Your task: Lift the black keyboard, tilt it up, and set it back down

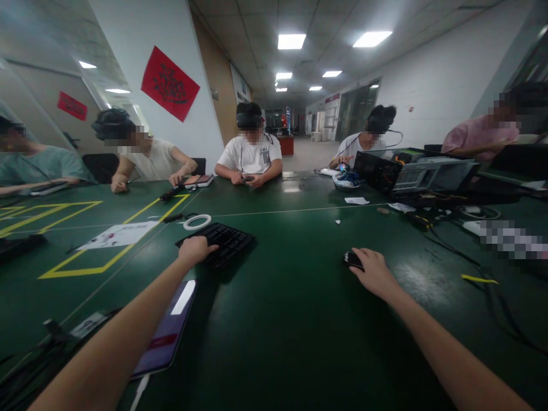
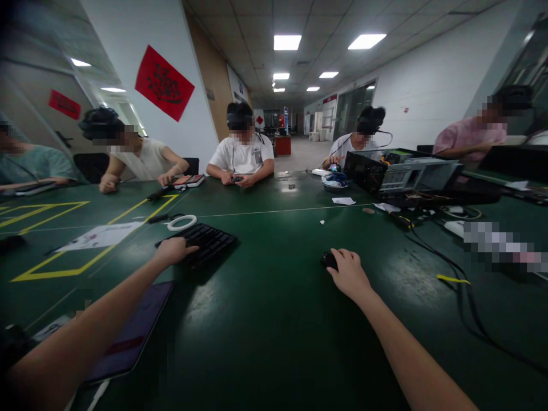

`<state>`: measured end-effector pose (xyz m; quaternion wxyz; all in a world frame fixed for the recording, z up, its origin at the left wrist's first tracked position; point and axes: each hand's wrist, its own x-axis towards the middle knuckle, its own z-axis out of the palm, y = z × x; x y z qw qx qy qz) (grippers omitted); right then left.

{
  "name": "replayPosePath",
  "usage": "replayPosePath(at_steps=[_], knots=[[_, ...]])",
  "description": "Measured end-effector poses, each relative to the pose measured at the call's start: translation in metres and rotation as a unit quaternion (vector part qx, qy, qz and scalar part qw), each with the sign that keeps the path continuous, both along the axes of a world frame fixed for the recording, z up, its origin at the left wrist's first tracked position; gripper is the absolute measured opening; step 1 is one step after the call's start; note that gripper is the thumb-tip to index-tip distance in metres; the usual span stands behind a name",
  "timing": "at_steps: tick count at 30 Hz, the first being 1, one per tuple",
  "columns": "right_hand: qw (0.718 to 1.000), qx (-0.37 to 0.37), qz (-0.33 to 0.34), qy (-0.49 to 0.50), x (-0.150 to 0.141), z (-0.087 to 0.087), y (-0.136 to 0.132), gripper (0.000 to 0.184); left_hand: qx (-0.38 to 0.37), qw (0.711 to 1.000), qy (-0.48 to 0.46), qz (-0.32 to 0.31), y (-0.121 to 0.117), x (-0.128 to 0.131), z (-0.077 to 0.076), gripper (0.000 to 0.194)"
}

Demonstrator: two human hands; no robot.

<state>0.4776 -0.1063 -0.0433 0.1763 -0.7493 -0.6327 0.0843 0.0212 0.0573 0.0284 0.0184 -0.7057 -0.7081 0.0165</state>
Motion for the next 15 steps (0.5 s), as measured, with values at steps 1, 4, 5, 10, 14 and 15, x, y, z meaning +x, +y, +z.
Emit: replayPosePath(at_steps=[1, 4, 5, 10, 14, 15], knots=[[1.000, 0.002, 0.011, 0.017, -0.002, 0.002, 0.000, 0.053, 0.005, 1.000, 0.002, -0.003, -0.008, 0.010, 0.004, 0.041], [0.993, 0.012, 0.053, 0.106, -0.024, 0.011, 0.001, 0.048, 0.048, 0.991, -0.108, -0.058, -0.040, 0.055, 0.009, 0.040], [0.986, 0.016, 0.075, 0.145, -0.036, 0.014, 0.001, 0.047, 0.063, 0.980, -0.167, -0.086, -0.052, 0.074, 0.007, 0.038], [0.903, 0.037, 0.204, 0.375, -0.088, 0.014, -0.002, 0.042, 0.068, 0.898, -0.398, -0.173, -0.111, 0.151, -0.022, 0.035], [0.865, 0.034, 0.215, 0.452, -0.097, 0.004, -0.006, 0.044, 0.044, 0.848, -0.498, -0.174, -0.131, 0.168, -0.039, 0.034], [0.867, 0.028, 0.219, 0.447, -0.096, 0.004, -0.007, 0.044, 0.034, 0.840, -0.511, -0.179, -0.133, 0.168, -0.041, 0.034]])
